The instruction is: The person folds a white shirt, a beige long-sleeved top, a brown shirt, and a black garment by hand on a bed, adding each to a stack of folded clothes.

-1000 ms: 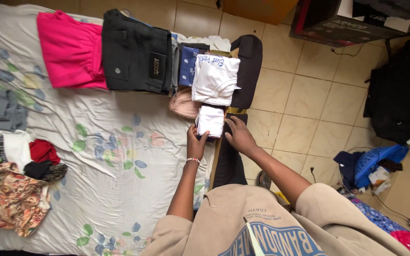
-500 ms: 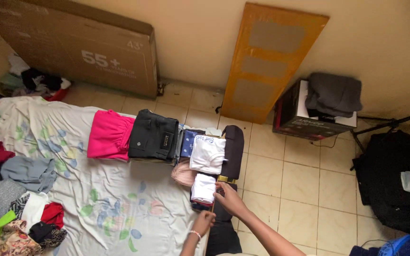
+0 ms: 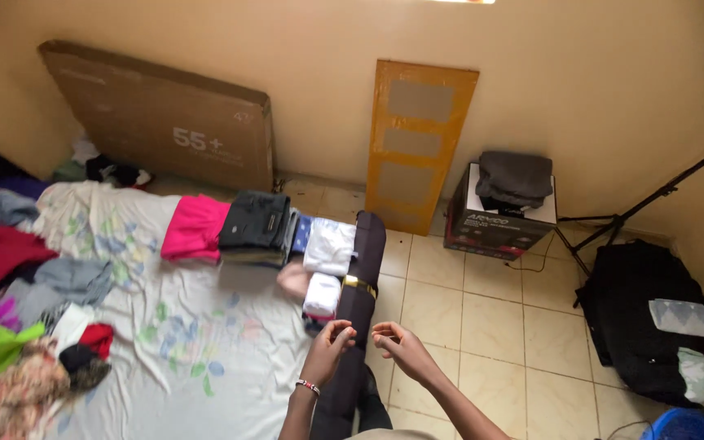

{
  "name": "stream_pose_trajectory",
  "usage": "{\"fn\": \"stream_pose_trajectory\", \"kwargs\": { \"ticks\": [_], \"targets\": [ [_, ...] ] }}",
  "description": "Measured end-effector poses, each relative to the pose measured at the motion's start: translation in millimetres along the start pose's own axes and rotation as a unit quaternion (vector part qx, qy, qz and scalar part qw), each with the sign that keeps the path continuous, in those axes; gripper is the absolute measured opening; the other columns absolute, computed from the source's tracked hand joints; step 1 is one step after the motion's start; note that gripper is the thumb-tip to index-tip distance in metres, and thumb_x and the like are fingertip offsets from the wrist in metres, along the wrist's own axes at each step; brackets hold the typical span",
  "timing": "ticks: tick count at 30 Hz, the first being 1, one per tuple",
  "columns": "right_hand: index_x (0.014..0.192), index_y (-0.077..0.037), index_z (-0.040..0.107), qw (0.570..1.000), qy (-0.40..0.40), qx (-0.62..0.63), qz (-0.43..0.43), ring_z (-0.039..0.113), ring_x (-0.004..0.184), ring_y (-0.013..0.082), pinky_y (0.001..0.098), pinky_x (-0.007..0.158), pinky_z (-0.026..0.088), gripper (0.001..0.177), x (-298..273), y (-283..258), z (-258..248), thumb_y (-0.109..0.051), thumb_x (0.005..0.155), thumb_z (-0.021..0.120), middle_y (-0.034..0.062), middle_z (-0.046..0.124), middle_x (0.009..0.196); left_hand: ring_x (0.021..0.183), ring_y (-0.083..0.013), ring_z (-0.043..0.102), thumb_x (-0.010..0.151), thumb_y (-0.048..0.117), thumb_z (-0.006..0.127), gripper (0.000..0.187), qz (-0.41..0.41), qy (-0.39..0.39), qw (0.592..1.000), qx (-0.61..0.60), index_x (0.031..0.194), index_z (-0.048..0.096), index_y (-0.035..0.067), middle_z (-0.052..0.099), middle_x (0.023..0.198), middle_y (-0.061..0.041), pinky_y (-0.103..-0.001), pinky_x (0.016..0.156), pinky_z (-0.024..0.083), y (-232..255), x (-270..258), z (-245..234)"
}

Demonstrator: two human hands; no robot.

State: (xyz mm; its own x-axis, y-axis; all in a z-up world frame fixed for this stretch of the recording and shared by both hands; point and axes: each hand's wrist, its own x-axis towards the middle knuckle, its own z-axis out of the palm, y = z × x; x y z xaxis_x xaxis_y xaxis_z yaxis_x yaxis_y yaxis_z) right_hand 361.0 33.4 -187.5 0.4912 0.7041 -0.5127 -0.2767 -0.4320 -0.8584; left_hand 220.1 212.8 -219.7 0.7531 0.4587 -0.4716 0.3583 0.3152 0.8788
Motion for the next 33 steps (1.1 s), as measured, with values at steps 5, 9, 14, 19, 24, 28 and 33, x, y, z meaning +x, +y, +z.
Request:
{"fn": "stream_pose_trajectory", "kwargs": {
  "ticks": [5, 9, 14, 19, 24, 28, 33],
  "targets": [
    [0.127, -0.005, 0.064, 0.998, -0.048, 0.050, -0.008, 0.070, 0.101, 0.0121, 0.0273, 0.081, 0.057, 0.041, -99, 27, 10, -0.029, 0.094, 0.065, 0.0050, 0.073, 0.116, 0.089, -0.0122, 0.071, 0.098, 0.026, 0.064, 0.033, 0.039, -0.012, 0.999, 0.017, 0.121, 0.066, 0.003, 0.076, 0.102, -0.007, -0.026, 0.080, 0.055, -25, -129, 42],
    [0.128, -0.005, 0.064, 0.992, -0.062, 0.098, 0.041, 0.071, 0.097, 0.0139, 0.0296, 0.079, 0.057, 0.043, -150, 67, 19, -0.032, 0.094, 0.064, 0.0052, 0.074, 0.113, 0.088, -0.0107, 0.072, 0.096, 0.028, 0.067, 0.032, 0.017, -0.009, 0.993, 0.118, 0.119, 0.068, 0.004, 0.076, 0.099, -0.005, -0.025, 0.083, 0.056, -14, -230, 44],
    [0.128, -0.006, 0.063, 0.992, -0.092, 0.065, 0.055, 0.074, 0.098, 0.0138, 0.0280, 0.084, 0.059, 0.044, -222, 26, 63, -0.034, 0.094, 0.064, 0.0048, 0.075, 0.115, 0.090, -0.0114, 0.073, 0.094, 0.028, 0.069, 0.034, -0.009, 0.042, 0.998, 0.052, 0.119, 0.069, 0.004, 0.078, 0.101, -0.006, -0.026, 0.084, 0.057, -94, -282, -9],
    [0.127, -0.004, 0.064, 0.991, -0.121, 0.041, 0.026, 0.073, 0.098, 0.0147, 0.0291, 0.085, 0.058, 0.044, -253, 23, 132, -0.031, 0.093, 0.066, 0.0051, 0.074, 0.115, 0.090, -0.0150, 0.073, 0.093, 0.024, 0.070, 0.035, -0.026, 0.129, 0.991, -0.039, 0.120, 0.069, 0.003, 0.078, 0.103, -0.008, -0.030, 0.083, 0.058, -147, -335, -80],
    [0.127, -0.006, 0.065, 0.992, -0.125, -0.001, 0.012, 0.074, 0.096, 0.0146, 0.0305, 0.083, 0.059, 0.044, -252, 56, 222, -0.035, 0.093, 0.063, 0.0038, 0.076, 0.112, 0.091, -0.0162, 0.076, 0.094, 0.023, 0.068, 0.033, 0.002, 0.197, 0.980, -0.040, 0.121, 0.067, 0.004, 0.081, 0.103, -0.009, -0.030, 0.083, 0.059, -215, -394, -184],
    [0.131, -0.009, 0.061, 0.992, -0.123, -0.022, 0.034, 0.073, 0.100, 0.0139, 0.0307, 0.087, 0.060, 0.044, -277, 53, 329, -0.034, 0.095, 0.063, 0.0055, 0.076, 0.115, 0.089, -0.0189, 0.078, 0.094, 0.022, 0.067, 0.032, 0.104, 0.205, 0.970, -0.075, 0.118, 0.066, 0.001, 0.080, 0.098, -0.013, -0.034, 0.079, 0.063, -386, -452, -293],
    [0.132, -0.009, 0.059, 0.984, -0.162, 0.060, 0.046, 0.073, 0.107, 0.0199, 0.0339, 0.089, 0.058, 0.043, -317, 29, 474, -0.031, 0.096, 0.059, 0.0060, 0.073, 0.124, 0.086, -0.0228, 0.072, 0.095, 0.020, 0.071, 0.032, -0.030, 0.259, 0.943, -0.207, 0.121, 0.066, 0.003, 0.078, 0.097, -0.013, -0.037, 0.078, 0.059, -472, -581, -382]
  ]
}}
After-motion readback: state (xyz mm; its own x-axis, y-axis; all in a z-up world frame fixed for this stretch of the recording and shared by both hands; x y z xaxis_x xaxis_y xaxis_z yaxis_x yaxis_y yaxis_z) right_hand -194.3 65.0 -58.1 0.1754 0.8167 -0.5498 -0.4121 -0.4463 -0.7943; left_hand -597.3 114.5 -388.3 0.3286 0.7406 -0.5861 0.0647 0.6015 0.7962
